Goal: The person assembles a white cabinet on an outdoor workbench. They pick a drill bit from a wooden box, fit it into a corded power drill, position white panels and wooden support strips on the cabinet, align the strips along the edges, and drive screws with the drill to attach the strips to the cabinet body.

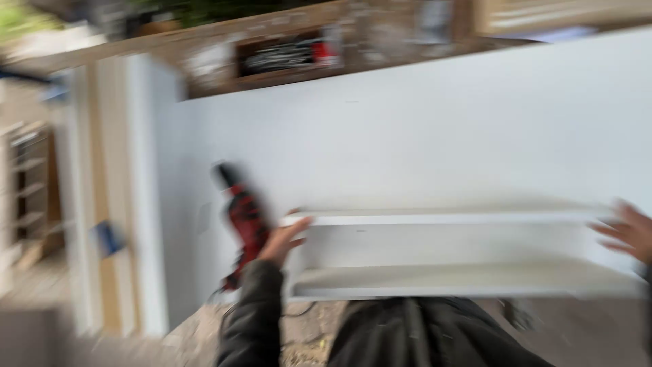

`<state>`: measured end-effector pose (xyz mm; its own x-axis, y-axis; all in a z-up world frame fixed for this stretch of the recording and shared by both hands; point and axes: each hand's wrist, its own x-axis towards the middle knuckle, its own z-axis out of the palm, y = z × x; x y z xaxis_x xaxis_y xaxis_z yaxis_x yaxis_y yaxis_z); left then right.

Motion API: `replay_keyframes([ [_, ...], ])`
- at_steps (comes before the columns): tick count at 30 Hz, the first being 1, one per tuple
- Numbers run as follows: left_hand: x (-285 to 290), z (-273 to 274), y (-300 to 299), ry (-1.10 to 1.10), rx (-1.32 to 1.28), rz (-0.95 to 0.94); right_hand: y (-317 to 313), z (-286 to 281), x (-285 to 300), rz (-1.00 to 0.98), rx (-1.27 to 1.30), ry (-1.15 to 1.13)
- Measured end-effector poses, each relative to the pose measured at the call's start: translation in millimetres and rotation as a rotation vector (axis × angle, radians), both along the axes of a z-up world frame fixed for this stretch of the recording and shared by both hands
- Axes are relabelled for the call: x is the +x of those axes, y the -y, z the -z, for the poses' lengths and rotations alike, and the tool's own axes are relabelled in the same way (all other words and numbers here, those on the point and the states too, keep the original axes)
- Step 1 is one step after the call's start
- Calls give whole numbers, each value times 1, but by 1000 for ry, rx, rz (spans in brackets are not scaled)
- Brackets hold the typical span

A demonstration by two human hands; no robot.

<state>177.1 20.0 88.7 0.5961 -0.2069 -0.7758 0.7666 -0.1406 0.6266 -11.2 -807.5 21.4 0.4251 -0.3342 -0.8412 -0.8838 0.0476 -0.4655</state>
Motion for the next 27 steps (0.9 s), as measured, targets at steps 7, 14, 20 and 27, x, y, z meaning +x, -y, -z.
replay_keyframes([
  [7,3,84,-32,-115,74,-208,-38,-91,42,-381,-231,-138],
  [14,30,172,-53,12,287,-155,-62,-174,44,-108,-147,207],
  [20,50,156,-55,-57,302,-220,-47,-160,19,-141,-103,211],
  [27,32,90,-10,-133,403,-236,-54,-128,10,-216,69,318],
])
